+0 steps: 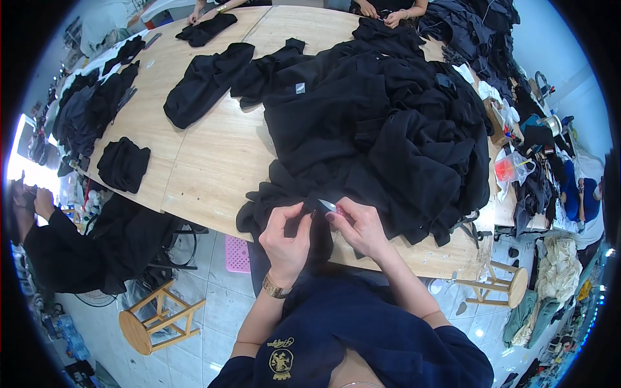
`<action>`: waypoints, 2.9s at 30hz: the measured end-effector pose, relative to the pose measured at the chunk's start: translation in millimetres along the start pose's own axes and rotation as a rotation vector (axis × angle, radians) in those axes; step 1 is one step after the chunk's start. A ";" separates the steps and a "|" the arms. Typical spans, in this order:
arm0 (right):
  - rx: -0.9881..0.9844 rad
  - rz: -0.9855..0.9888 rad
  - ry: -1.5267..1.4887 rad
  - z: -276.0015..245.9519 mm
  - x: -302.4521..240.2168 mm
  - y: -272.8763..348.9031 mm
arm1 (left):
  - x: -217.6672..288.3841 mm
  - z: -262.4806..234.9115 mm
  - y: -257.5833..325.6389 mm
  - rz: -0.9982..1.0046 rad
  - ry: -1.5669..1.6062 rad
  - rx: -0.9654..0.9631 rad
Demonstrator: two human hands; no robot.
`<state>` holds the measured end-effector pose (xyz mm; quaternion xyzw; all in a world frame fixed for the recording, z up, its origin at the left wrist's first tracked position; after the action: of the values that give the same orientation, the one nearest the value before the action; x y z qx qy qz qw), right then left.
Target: Trim loose threads from black garments using thread nippers at a textile work table.
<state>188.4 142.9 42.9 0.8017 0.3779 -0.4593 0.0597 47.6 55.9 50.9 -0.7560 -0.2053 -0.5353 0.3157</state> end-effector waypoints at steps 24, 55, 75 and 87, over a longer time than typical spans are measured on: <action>0.024 -0.087 0.069 -3.9 -15.3 -5.8 | 9.7 -1.6 -2.2 0.064 -0.013 -0.016; -0.036 0.027 -0.154 7.9 -2.2 -0.9 | 6.9 -3.4 -0.9 0.035 -0.001 0.007; 0.013 0.004 -0.071 5.5 -11.6 -0.5 | 12.5 -4.0 -0.3 0.067 -0.064 0.020; 0.029 -0.019 -0.006 1.4 -16.4 -2.0 | 22.1 -4.0 -0.1 0.156 -0.108 0.028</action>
<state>181.3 134.7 55.4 0.7975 0.3787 -0.4675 0.0449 52.4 52.5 72.7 -0.7931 -0.1699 -0.4646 0.3553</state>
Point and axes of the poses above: each hand's wrist, its own y-axis away from the middle knuckle, its own z-axis out of the palm, x = y × z, the point moved 9 cm from there along -y, towards the middle knuckle, and after that the axes turned 6 degrees about -z, right-handed, at the moved point
